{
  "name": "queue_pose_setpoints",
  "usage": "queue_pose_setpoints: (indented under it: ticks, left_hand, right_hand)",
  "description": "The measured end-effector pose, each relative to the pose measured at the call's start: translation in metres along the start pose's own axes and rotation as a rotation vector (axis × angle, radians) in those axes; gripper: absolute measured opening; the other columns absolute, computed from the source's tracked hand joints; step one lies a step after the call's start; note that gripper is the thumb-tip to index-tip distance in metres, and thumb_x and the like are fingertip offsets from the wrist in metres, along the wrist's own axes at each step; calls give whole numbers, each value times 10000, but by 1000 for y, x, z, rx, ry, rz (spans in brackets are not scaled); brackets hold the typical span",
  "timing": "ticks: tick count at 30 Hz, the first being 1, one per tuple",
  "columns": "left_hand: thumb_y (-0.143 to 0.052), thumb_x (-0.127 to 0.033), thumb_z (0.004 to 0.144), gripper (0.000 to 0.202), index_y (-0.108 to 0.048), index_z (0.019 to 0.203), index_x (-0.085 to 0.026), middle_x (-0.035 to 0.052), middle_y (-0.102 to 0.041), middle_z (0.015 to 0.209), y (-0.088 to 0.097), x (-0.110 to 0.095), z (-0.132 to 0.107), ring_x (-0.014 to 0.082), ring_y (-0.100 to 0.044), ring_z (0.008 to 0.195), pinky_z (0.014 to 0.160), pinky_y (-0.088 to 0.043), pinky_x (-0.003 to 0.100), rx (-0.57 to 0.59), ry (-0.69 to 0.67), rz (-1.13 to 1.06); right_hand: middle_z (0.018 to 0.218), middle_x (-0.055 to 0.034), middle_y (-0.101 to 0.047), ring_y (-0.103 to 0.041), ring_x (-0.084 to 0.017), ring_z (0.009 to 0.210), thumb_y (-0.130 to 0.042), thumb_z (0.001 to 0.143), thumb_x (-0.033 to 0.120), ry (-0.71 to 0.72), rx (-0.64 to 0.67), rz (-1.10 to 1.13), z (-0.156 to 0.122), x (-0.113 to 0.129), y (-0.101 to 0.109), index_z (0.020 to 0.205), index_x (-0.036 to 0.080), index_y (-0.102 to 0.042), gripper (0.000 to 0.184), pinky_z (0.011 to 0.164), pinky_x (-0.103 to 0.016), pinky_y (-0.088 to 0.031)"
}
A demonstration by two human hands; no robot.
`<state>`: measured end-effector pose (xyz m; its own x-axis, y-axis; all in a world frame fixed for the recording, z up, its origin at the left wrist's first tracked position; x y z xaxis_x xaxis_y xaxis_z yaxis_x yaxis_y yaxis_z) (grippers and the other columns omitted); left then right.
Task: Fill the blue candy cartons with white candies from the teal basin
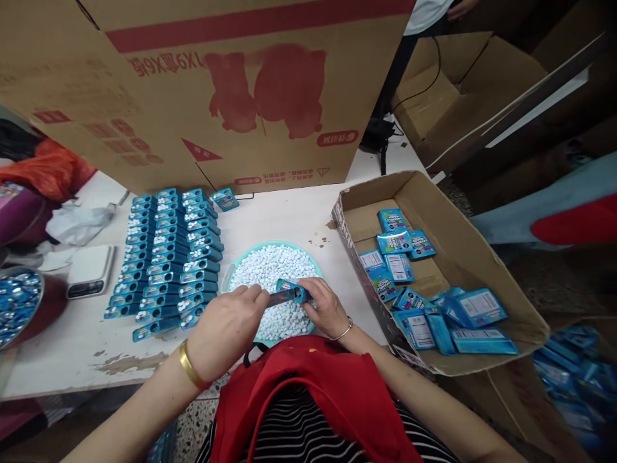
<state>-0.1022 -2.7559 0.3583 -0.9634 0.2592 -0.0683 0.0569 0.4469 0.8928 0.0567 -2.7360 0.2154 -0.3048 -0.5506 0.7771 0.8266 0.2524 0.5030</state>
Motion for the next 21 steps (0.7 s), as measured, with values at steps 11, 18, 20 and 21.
queue_pose_setpoints:
  ticks: [11, 18, 20, 21]
  left_hand:
    - [-413, -190, 874, 208, -557, 1023, -173, 109, -614, 1026, -187, 63, 30, 226, -582, 975, 836, -459, 350, 16, 272, -336]
    - [-427, -157, 851, 260, -509, 1097, -188, 87, -597, 1112, -215, 40, 64, 201, -572, 1036, 921, -452, 347, -126, 207, -504]
    - [-440, -230, 873, 228, -505, 1087, -186, 71, -612, 1052, -208, 48, 52, 189, -589, 975, 876, -473, 328, -145, 184, -544]
    - [-446, -265, 881, 223, -505, 1081, -186, 63, -615, 1025, -203, 52, 46, 179, -592, 943, 856, -478, 314, -157, 168, -564]
  right_hand:
    - [1072, -91, -602, -571, -245, 1022, -559, 827, 197, -264, -118, 38, -11, -28, 33, 1162, 230, -515, 340, 896, -423, -483]
    - [1051, -70, -609, -584, -214, 985, -593, 843, 294, -362, -150, 68, -16, -28, 33, 1127, 221, -518, 303, 873, -373, -483]
    - [1051, -68, -609, -584, -212, 982, -591, 844, 289, -365, -149, 66, -18, -28, 32, 1127, 222, -517, 301, 873, -371, -482]
    - [1051, -69, -609, -582, -215, 985, -589, 844, 284, -363, -145, 63, -19, -28, 32, 1128, 223, -516, 299, 876, -376, -480]
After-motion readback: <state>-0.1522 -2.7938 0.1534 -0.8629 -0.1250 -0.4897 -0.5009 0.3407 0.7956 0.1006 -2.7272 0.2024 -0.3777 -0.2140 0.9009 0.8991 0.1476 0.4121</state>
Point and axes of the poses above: each hand's wrist, its own z-axis towards the middle knuckle, its own y-axis out of the back of the hand, x = y × z, the point moved 4 cm from there along z, towards the middle knuckle
